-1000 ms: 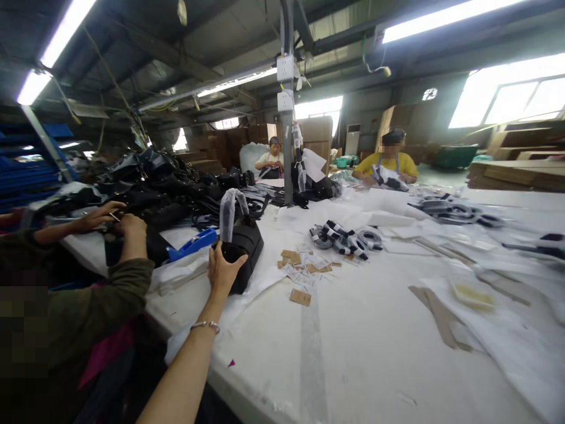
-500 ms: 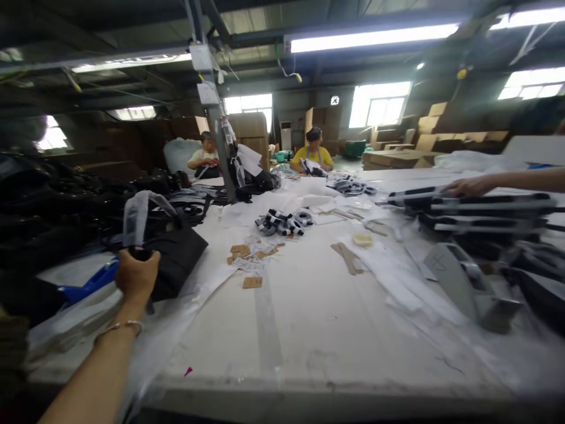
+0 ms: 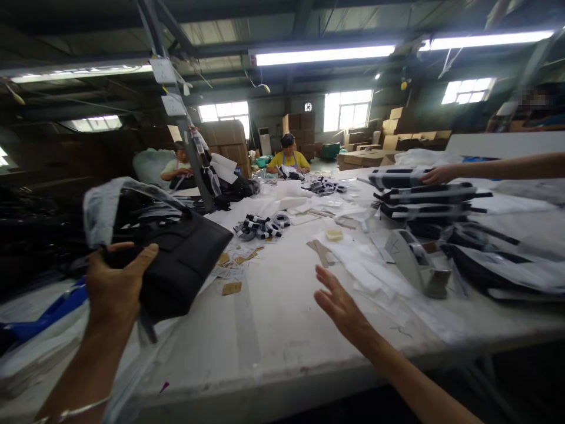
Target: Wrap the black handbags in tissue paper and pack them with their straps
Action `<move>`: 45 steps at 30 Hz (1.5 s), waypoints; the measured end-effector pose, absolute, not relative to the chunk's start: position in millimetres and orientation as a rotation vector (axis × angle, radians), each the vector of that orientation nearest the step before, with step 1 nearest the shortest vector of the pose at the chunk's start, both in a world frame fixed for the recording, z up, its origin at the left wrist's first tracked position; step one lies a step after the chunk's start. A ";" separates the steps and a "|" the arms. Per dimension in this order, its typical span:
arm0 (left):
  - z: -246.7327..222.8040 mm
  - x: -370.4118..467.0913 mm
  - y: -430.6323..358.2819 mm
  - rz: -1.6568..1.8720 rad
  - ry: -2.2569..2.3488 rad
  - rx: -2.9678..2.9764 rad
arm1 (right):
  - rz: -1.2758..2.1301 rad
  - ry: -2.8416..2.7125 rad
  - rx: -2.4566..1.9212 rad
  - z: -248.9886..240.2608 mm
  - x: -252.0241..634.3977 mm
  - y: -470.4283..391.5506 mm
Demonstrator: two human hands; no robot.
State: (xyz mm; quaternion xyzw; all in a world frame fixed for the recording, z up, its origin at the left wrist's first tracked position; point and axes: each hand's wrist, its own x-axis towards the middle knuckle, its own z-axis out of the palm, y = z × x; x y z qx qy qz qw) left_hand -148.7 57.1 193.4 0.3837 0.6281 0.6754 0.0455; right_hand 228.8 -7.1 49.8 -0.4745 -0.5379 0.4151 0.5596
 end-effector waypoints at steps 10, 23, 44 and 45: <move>144.4 31.2 4.0 1.158 1.001 1.557 | 1.650 -0.777 -0.624 50.0 181.9 17.2; 107.3 90.2 62.6 0.640 0.996 2.412 | 1.862 -0.313 -0.760 -18.6 236.6 -25.1; 73.1 -17.4 39.1 0.479 1.333 2.738 | 0.804 -1.254 -1.572 49.8 293.0 28.9; 76.2 -15.5 38.2 0.486 1.300 2.690 | 0.612 -1.388 -1.543 56.9 288.2 26.7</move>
